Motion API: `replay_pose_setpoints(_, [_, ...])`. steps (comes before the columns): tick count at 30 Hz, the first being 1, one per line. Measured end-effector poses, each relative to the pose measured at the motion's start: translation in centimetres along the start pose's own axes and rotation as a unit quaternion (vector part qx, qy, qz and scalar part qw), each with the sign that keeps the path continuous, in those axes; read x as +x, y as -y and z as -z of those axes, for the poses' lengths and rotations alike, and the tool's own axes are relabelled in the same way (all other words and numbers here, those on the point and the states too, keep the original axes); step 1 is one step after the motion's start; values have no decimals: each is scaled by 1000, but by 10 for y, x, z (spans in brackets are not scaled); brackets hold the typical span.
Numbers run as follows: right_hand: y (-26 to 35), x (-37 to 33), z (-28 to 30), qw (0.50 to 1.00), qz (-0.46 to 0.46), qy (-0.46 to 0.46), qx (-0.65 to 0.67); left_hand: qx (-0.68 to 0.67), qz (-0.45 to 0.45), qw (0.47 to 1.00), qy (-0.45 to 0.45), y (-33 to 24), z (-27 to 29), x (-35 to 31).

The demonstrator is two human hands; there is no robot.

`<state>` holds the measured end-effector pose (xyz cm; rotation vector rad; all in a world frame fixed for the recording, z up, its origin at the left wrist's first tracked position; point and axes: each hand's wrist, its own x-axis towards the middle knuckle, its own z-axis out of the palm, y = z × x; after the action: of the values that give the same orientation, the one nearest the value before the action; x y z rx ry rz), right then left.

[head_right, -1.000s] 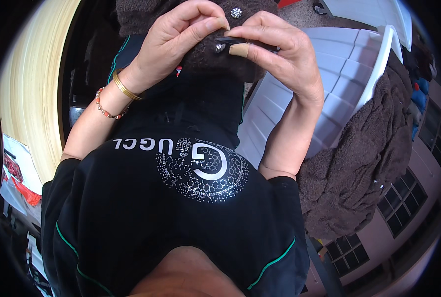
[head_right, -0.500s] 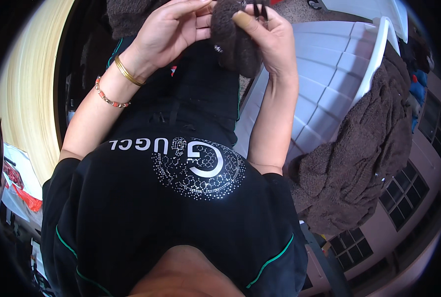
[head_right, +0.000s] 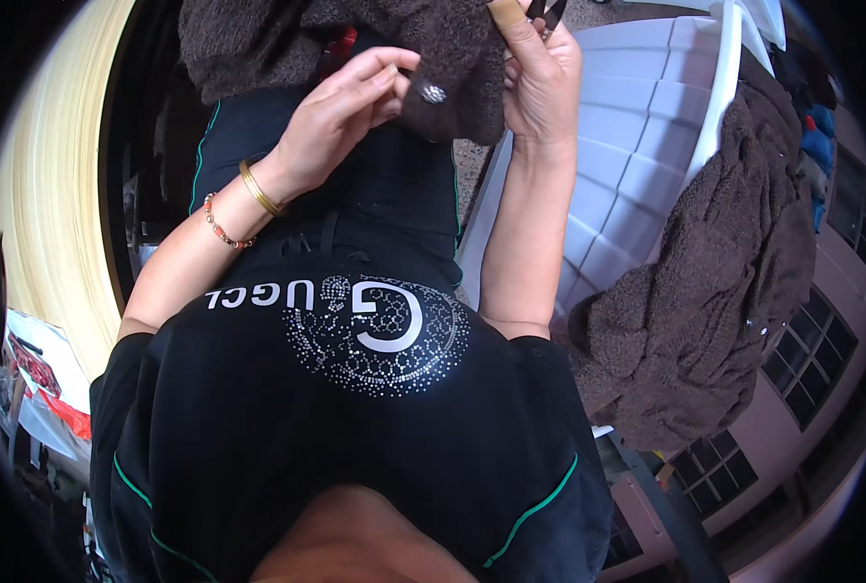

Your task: Inspecting and applying decorative markings to brown fabric pieces in a production environment.

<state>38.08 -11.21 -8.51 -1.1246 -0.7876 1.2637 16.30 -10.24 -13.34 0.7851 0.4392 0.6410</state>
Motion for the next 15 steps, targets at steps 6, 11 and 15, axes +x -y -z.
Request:
replay_pose_setpoints(6, [11, -3, -3, 999, 16, -32, 3, 94, -111, 989, 13, -31, -6, -10])
replay_pose_setpoints(11, [6, 7, -11, 886, 113, 236, 383, 158, -119, 980, 15, -44, -14, -10])
replay_pose_setpoints(15, [25, -16, -1, 997, 48, -39, -55, 136, -119, 983, 19, -43, -17, -7])
